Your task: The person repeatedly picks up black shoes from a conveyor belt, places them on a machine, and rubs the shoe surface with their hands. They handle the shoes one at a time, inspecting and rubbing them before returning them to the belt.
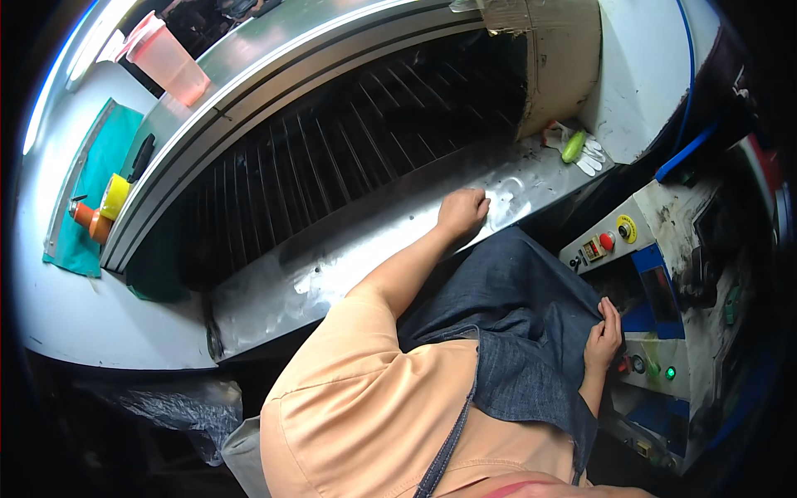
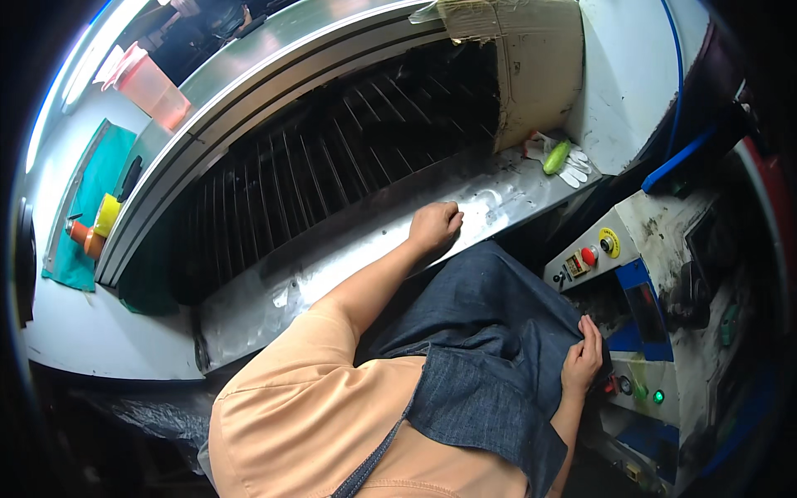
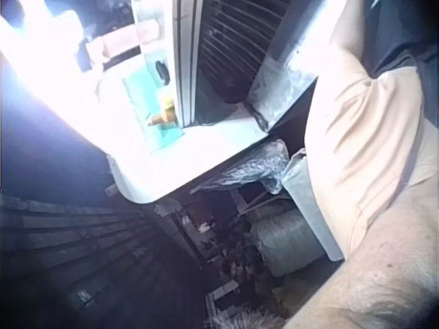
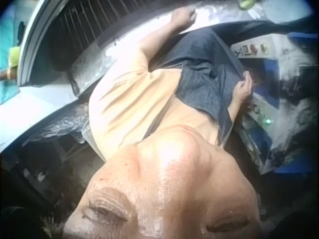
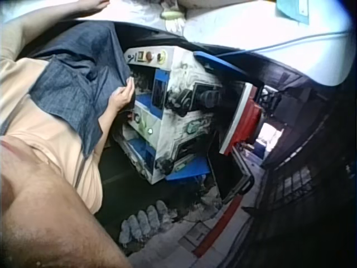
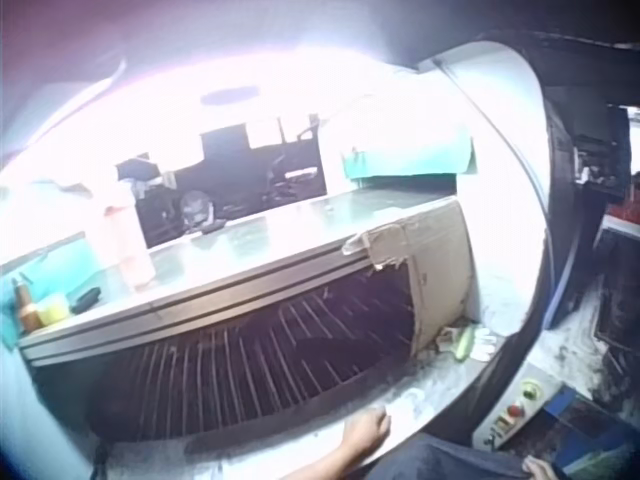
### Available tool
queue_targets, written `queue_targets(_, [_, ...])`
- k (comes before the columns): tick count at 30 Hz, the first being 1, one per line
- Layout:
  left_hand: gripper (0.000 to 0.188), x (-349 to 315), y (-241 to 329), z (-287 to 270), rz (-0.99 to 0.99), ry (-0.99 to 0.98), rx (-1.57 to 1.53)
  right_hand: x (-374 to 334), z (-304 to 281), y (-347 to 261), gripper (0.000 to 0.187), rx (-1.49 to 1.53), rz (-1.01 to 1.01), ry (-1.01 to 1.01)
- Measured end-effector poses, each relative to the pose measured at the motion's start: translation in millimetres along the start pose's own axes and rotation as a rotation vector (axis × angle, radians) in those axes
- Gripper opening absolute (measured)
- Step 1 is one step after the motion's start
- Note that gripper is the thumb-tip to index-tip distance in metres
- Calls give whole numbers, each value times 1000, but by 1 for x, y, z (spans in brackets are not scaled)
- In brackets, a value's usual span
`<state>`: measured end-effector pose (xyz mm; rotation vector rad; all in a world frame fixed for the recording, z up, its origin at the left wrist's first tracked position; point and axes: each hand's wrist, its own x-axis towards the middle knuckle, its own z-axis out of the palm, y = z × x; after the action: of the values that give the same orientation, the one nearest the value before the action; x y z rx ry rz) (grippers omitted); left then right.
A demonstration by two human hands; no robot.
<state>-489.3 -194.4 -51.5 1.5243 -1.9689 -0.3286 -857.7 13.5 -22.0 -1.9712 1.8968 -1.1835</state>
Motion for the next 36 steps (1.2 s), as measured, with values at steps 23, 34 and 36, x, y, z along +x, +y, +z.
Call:
queue_targets(23, [25,1,0,-1,-7,-19,1,0,-2,-3,52,-19,-18,-21])
queue_targets(34, [24,1,2,-1,-27,-6,-14,1,-3,-7,53,-37,5,-32])
queue_targets(36, [24,1,1,-1,-23,-8,-16,2,-3,-7,53,-42,5,-32])
